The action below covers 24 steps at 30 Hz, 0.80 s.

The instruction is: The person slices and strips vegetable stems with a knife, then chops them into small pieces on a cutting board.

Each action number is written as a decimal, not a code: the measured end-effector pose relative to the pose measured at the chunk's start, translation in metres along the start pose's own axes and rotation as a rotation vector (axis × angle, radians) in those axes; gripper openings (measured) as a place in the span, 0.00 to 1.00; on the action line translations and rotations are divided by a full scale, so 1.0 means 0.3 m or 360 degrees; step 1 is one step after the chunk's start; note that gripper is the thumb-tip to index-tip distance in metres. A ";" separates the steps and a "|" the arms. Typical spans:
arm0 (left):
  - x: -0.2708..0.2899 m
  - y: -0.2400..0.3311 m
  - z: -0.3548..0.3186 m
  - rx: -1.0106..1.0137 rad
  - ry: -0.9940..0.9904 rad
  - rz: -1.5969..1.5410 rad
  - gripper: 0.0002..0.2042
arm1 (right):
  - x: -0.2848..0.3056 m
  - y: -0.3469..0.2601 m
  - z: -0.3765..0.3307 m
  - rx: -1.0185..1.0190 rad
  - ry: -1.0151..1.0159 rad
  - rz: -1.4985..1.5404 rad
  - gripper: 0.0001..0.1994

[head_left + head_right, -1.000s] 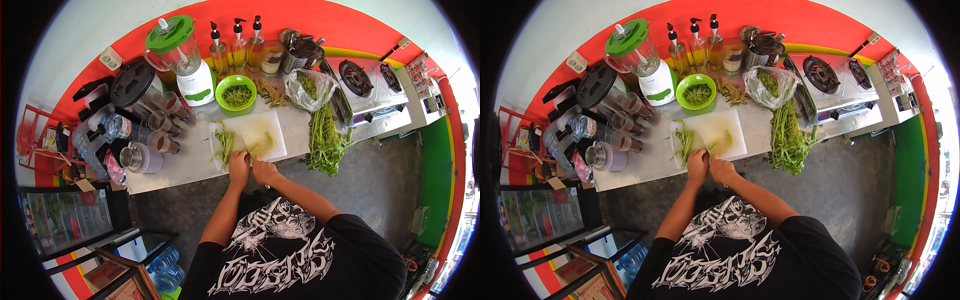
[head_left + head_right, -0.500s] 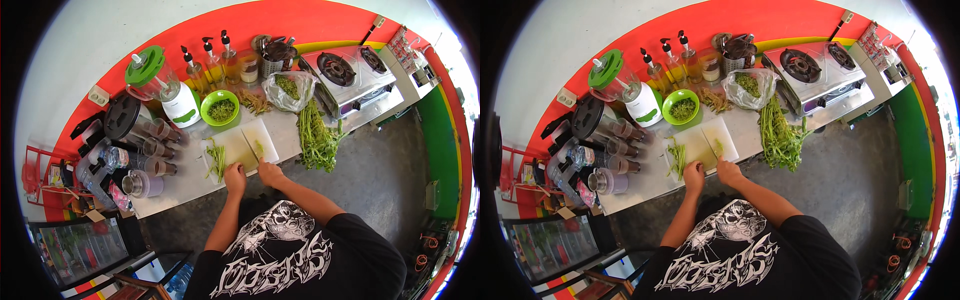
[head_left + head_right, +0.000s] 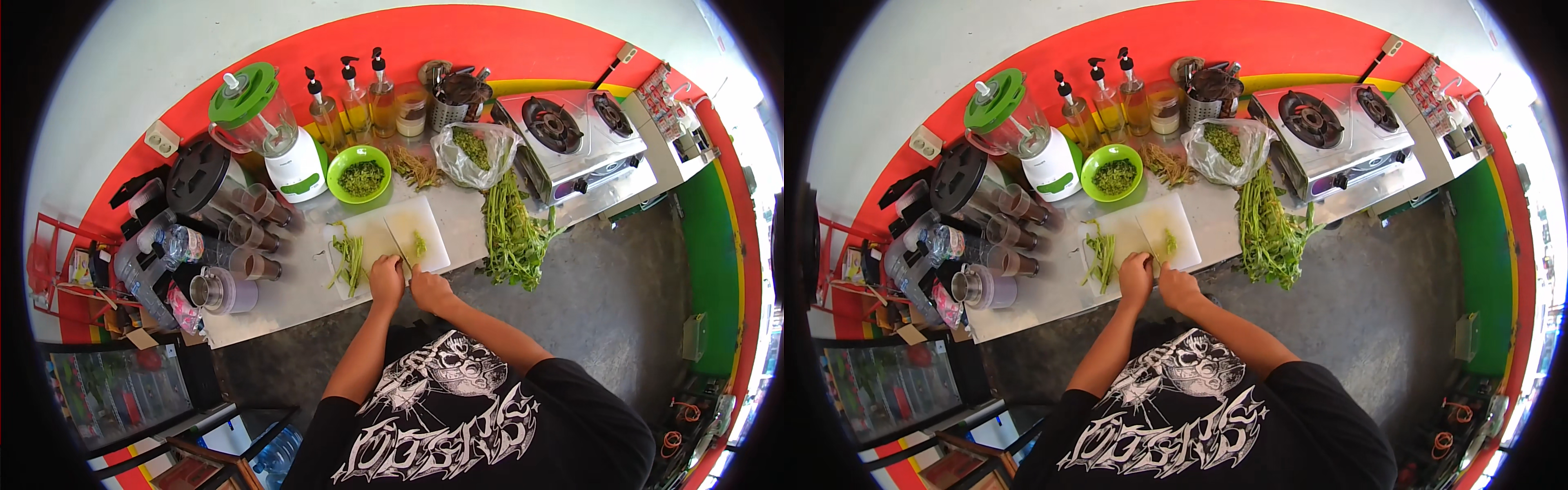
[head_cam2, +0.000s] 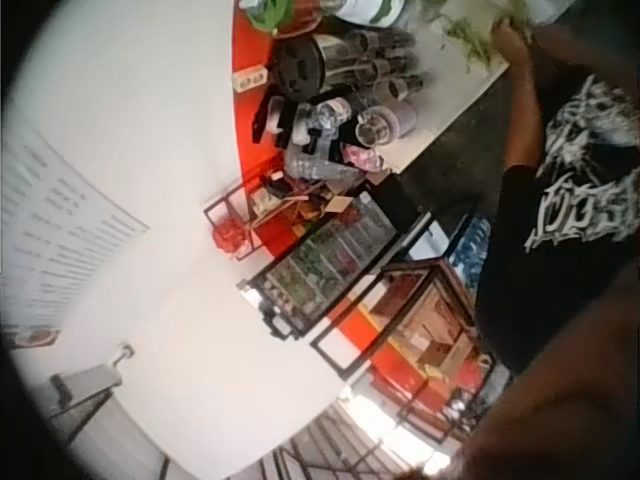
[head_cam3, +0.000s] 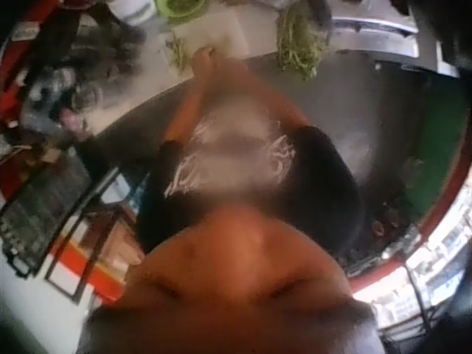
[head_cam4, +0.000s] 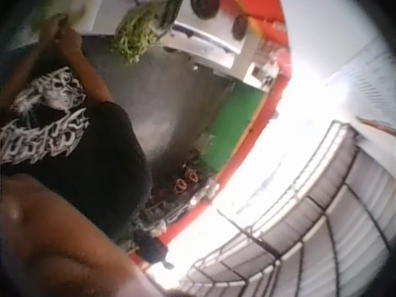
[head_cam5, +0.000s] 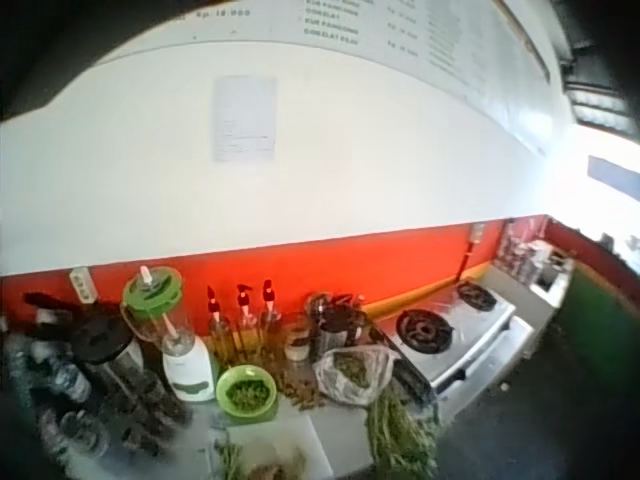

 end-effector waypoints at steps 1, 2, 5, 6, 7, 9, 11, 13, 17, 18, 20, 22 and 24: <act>0.003 -0.006 -0.003 -0.0029 -0.0013 0.0001 0.04 | 0.005 -0.012 -0.014 -0.0007 -0.0041 -0.0075 0.12; 0.000 -0.007 0.001 -0.0066 -0.0025 0.0000 0.04 | 0.016 -0.018 -0.021 -0.0018 -0.0073 -0.0150 0.11; -0.005 -0.008 -0.004 -0.0043 -0.0002 -0.0015 0.05 | -0.016 -0.029 -0.006 -0.0056 -0.0086 -0.0156 0.11; -0.004 -0.006 -0.002 -0.0041 -0.0002 -0.0016 0.05 | -0.024 -0.027 0.011 -0.0057 -0.0089 -0.0157 0.11; -0.004 -0.005 0.004 -0.0020 -0.0002 -0.0014 0.05 | -0.022 -0.024 0.035 -0.0046 -0.0044 -0.0150 0.11; 0.004 -0.005 0.010 0.0008 0.0001 -0.0014 0.05 | -0.008 -0.028 0.053 -0.0031 -0.0006 -0.0147 0.12; 0.010 -0.017 0.013 0.0122 -0.0030 -0.0096 0.05 | 0.001 -0.035 0.049 0.0003 -0.0075 -0.0174 0.12; 0.014 -0.019 0.016 0.0115 -0.0003 -0.0102 0.04 | 0.012 -0.050 0.027 -0.0001 -0.0128 -0.0223 0.12; 0.017 -0.003 0.019 0.0090 -0.0027 -0.0096 0.03 | 0.004 -0.041 0.045 -0.0073 -0.0105 -0.0093 0.12; 0.018 -0.003 0.019 0.0092 -0.0025 -0.0094 0.03 | 0.010 -0.038 0.056 -0.0069 -0.0107 -0.0092 0.12; 0.018 -0.011 0.018 0.0132 -0.0056 -0.0096 0.03 | 0.023 -0.041 0.075 -0.0027 -0.0197 -0.0154 0.12; 0.022 -0.021 0.012 0.0128 -0.0060 -0.0091 0.03 | 0.033 -0.049 0.052 -0.0011 -0.0229 -0.0171 0.13; 0.020 -0.016 0.010 0.0126 -0.0069 -0.0091 0.03 | 0.028 -0.049 0.035 0.0000 -0.0265 -0.0191 0.13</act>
Point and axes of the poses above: each hand's wrist, its own z-axis towards the middle knuckle, its own x-axis out of the back of the hand, y = z × x, the point moved 4 cm from there along z, towards the middle knuckle, and after that the axes turned 12 degrees about -z, right-handed, at the moved point
